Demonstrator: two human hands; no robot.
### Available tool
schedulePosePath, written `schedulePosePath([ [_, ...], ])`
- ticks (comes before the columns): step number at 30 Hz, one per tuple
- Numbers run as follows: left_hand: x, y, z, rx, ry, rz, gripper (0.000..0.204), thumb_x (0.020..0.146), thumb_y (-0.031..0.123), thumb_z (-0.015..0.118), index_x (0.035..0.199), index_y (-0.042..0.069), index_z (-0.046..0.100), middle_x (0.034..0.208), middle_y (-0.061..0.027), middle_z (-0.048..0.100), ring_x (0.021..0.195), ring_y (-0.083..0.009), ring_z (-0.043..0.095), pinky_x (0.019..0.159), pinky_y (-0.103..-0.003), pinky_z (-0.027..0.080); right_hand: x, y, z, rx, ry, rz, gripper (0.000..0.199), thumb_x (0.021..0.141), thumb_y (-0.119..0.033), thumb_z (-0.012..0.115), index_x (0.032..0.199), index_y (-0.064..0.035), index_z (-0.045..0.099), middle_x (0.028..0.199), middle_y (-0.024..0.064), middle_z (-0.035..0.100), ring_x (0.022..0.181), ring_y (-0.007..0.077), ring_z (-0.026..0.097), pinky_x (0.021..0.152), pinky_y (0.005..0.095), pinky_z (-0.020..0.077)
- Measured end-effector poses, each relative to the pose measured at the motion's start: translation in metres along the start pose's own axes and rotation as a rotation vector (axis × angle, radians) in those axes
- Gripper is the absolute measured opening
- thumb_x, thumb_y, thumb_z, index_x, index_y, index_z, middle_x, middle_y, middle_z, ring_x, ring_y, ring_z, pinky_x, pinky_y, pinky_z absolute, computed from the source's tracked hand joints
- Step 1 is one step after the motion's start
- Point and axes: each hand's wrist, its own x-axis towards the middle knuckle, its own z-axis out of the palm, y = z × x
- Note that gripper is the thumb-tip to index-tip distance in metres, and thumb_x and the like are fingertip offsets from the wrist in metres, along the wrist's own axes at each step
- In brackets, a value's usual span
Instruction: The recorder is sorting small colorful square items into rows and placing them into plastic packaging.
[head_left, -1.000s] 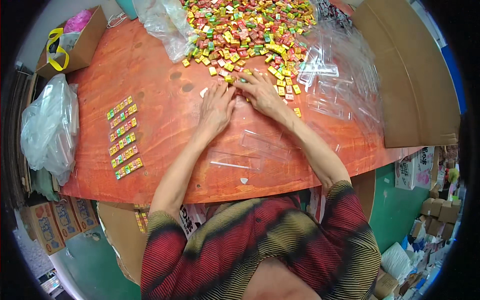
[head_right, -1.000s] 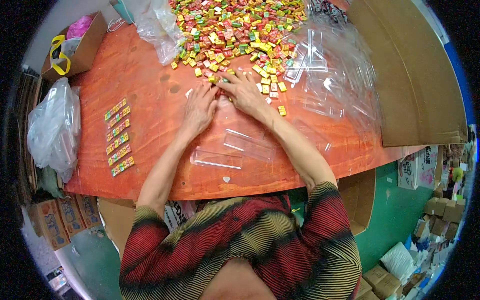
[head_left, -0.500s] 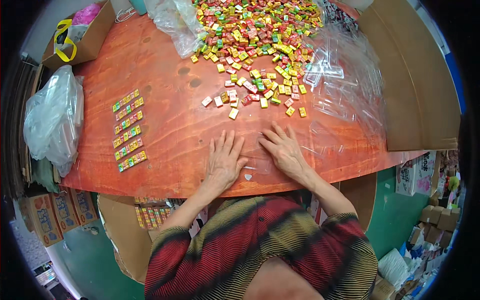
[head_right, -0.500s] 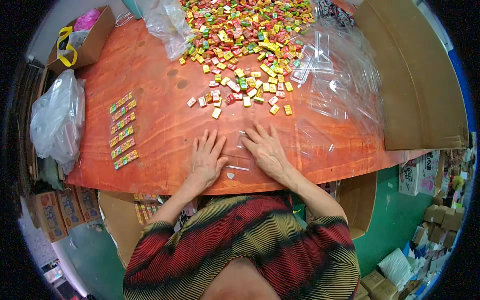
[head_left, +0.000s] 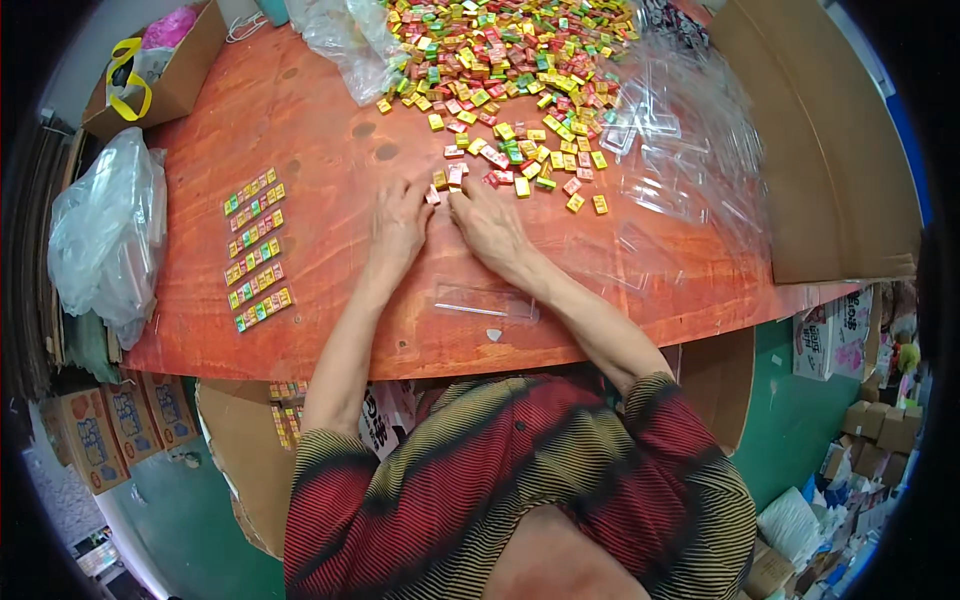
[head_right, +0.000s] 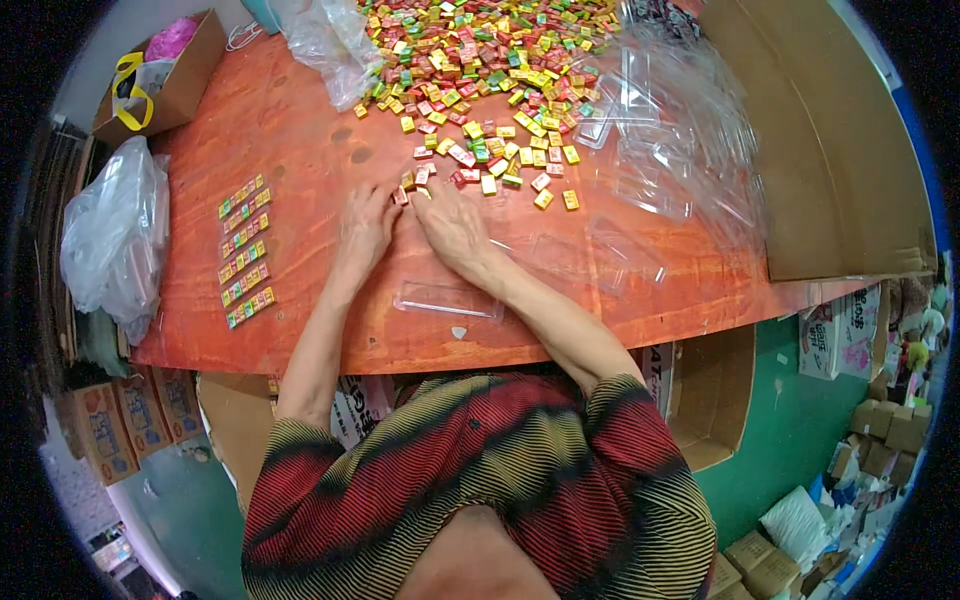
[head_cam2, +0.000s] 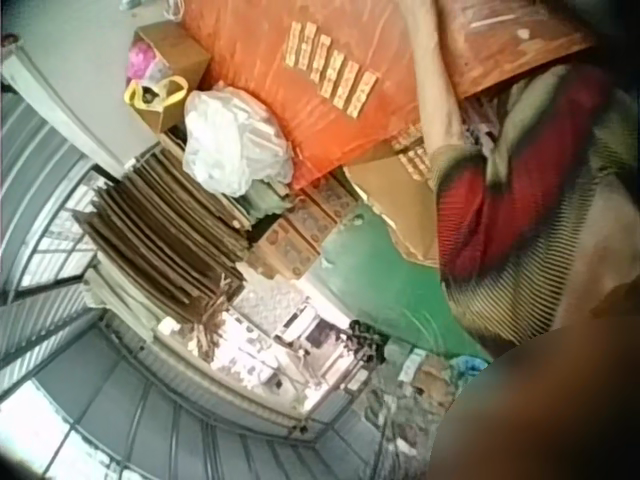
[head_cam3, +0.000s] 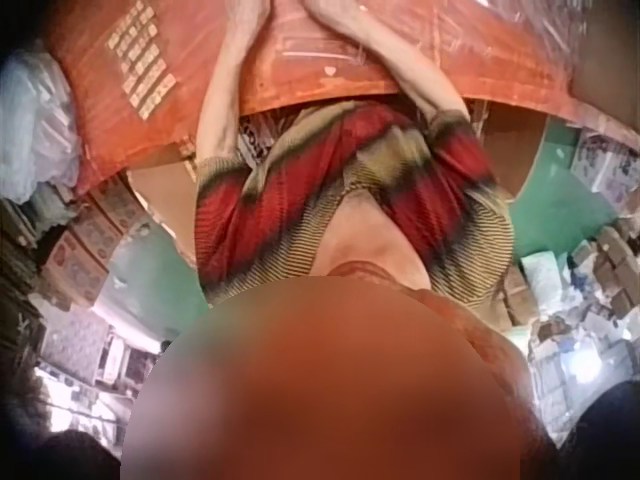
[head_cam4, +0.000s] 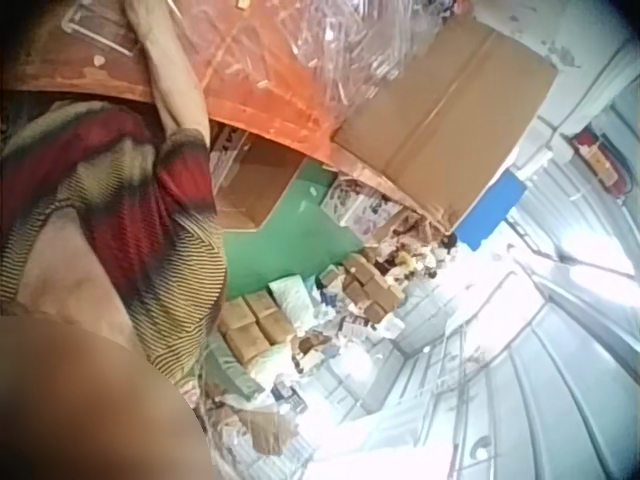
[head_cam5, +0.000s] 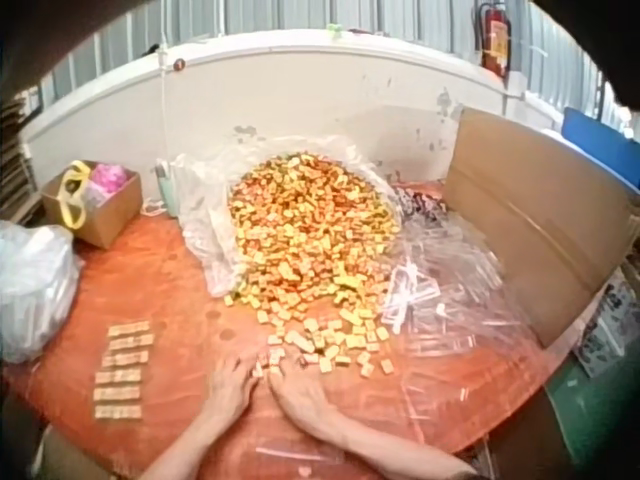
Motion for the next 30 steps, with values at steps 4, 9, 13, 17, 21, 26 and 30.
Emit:
schedulePosePath([
  [4,-0.022,0.012,0.004,-0.120,0.052,0.036,0.029,0.070,0.006,0.065,0.098,0.003,0.055,0.090,-0.0143,0.052,0.083,-0.0325,0.051,0.072,-0.041,0.042,-0.017,0.005,-0.014,0.060,-0.039,-0.013,0.012,0.078,-0.005,0.049,0.089,0.0003,0.051,0.089,0.0155,0.051,0.081,0.0325,0.054,0.068,0.0406,0.0440],
  [9,-0.023,0.021,-0.001,-0.154,0.027,-0.055,0.028,0.072,0.004,0.063,0.099,0.004,0.055,0.090,-0.0136,0.051,0.082,-0.0321,0.053,0.071,-0.040,0.044,-0.017,0.016,-0.016,0.083,-0.204,-0.038,0.017,0.079,-0.005,0.052,0.094,0.0002,0.050,0.092,0.0159,0.049,0.084,0.0329,0.052,0.072,0.0392,0.0437],
  [13,-0.021,0.020,-0.005,-0.228,-0.001,-0.064,0.030,0.071,0.005,0.064,0.099,0.003,0.055,0.093,-0.0133,0.051,0.083,-0.0314,0.053,0.072,-0.039,0.044,-0.012,0.012,-0.024,0.213,-0.144,-0.022,0.021,0.078,-0.007,0.056,0.097,-0.0004,0.050,0.093,0.0161,0.048,0.083,0.0335,0.052,0.072,0.0395,0.0436],
  [17,-0.016,0.023,-0.006,-0.244,-0.027,-0.020,0.032,0.070,0.005,0.064,0.101,0.003,0.055,0.092,-0.0130,0.050,0.084,-0.0307,0.053,0.073,-0.038,0.044,-0.004,0.003,-0.026,0.163,-0.198,0.068,0.025,0.078,-0.009,0.058,0.101,-0.0024,0.049,0.094,0.0166,0.048,0.085,0.0336,0.052,0.072,0.0404,0.0437],
  [21,-0.018,0.021,-0.003,-0.274,-0.032,-0.002,0.034,0.070,0.005,0.064,0.103,0.005,0.055,0.090,-0.0129,0.049,0.084,-0.0302,0.053,0.073,-0.038,0.044,-0.011,0.003,-0.020,0.101,-0.262,0.047,0.031,0.079,-0.011,0.059,0.107,-0.0048,0.049,0.096,0.0163,0.049,0.088,0.0337,0.053,0.073,0.0403,0.0443],
  [26,-0.016,0.030,-0.008,-0.242,-0.101,-0.068,0.034,0.069,0.013,0.068,0.102,0.009,0.058,0.093,-0.0130,0.050,0.086,-0.0318,0.052,0.072,-0.041,0.044,-0.012,0.003,-0.042,0.201,-0.205,0.123,0.027,0.080,-0.013,0.057,0.105,-0.0045,0.051,0.098,0.0163,0.050,0.089,0.0340,0.054,0.071,0.0411,0.0455],
  [30,-0.012,0.036,-0.002,-0.208,-0.072,-0.011,0.037,0.070,0.012,0.068,0.106,0.010,0.058,0.085,-0.0099,0.048,0.081,-0.0275,0.052,0.071,-0.040,0.043,0.004,0.019,-0.040,-0.056,-0.091,0.203,0.025,0.083,-0.015,0.054,0.105,-0.0043,0.052,0.093,0.0174,0.050,0.083,0.0342,0.055,0.067,0.0427,0.0461],
])
